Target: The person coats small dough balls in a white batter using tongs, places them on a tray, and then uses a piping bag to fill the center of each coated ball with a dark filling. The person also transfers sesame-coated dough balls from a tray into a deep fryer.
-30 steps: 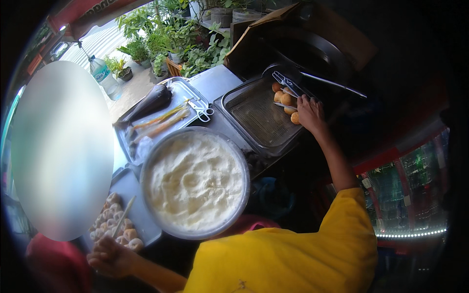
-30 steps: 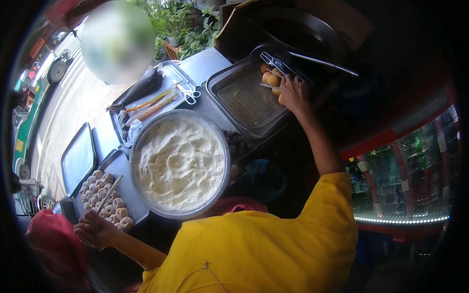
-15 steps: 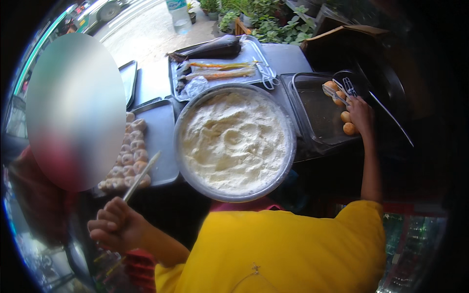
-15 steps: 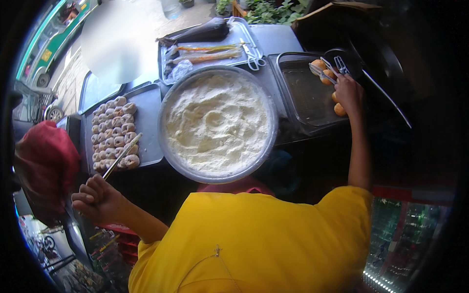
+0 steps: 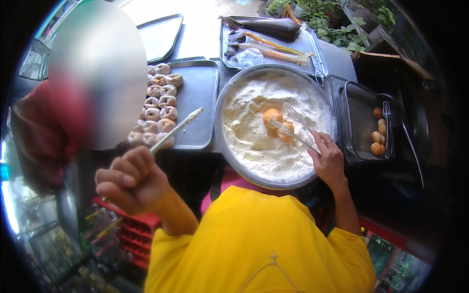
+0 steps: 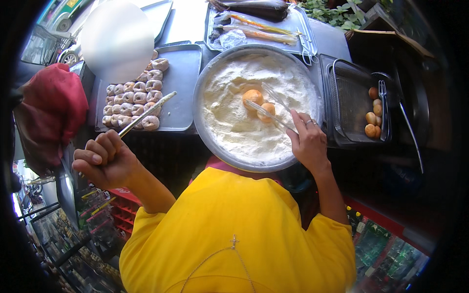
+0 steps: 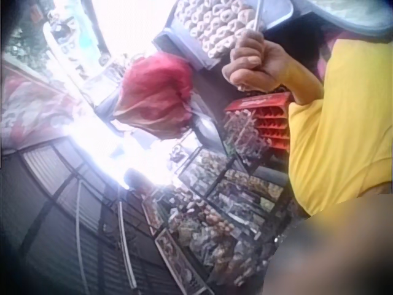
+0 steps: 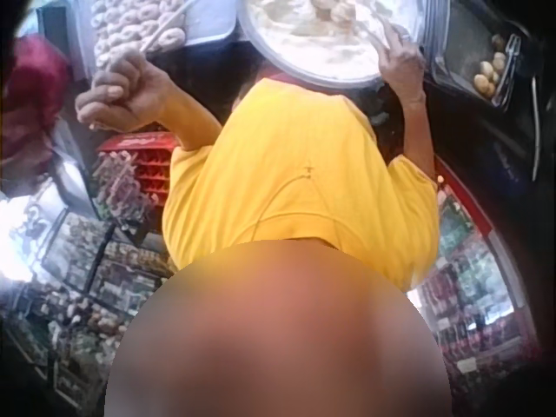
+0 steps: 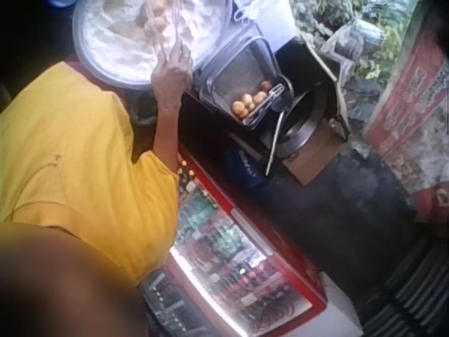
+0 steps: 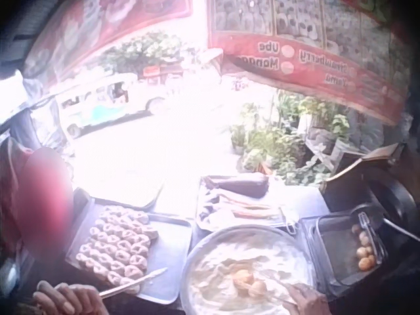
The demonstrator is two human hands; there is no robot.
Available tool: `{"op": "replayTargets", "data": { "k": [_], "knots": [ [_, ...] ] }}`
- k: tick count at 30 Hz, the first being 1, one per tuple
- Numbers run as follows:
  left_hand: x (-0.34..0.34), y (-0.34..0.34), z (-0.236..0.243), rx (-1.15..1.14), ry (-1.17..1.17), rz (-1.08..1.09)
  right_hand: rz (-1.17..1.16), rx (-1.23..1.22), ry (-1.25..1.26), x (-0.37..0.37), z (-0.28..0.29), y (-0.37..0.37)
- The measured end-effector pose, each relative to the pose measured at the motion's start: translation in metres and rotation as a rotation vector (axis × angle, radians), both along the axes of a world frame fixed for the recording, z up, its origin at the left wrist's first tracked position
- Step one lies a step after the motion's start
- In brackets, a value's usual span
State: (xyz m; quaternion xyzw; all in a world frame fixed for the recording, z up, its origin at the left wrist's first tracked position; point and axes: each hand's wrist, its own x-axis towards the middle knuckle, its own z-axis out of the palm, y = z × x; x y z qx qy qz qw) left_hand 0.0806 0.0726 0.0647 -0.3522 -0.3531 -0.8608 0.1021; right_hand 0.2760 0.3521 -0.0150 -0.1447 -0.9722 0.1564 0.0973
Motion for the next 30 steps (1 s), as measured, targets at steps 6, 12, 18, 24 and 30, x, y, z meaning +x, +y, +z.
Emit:
{"op": "replayTargets", "data": {
  "k": [6,12,18,24,30],
  "knots": [
    [-0.011,0.002,-0.004,-0.013,-0.009,-0.046,0.187,0.314,-0.247,-0.029,-0.006,-0.046],
    [-0.016,0.007,-0.006,-0.016,-0.005,-0.088,-0.022,0.214,-0.085,-0.02,0.004,-0.029],
    [-0.02,0.017,-0.011,-0.004,0.034,-0.195,0.036,0.04,-0.167,-0.032,0.004,-0.04],
    [-0.012,0.027,-0.016,-0.012,-0.032,-0.215,0.18,0.394,-0.087,-0.006,0.023,-0.038],
    [-0.002,0.054,-0.028,-0.083,-0.128,-0.378,0.162,0.471,-0.104,-0.027,0.006,-0.021]
  ]
}}
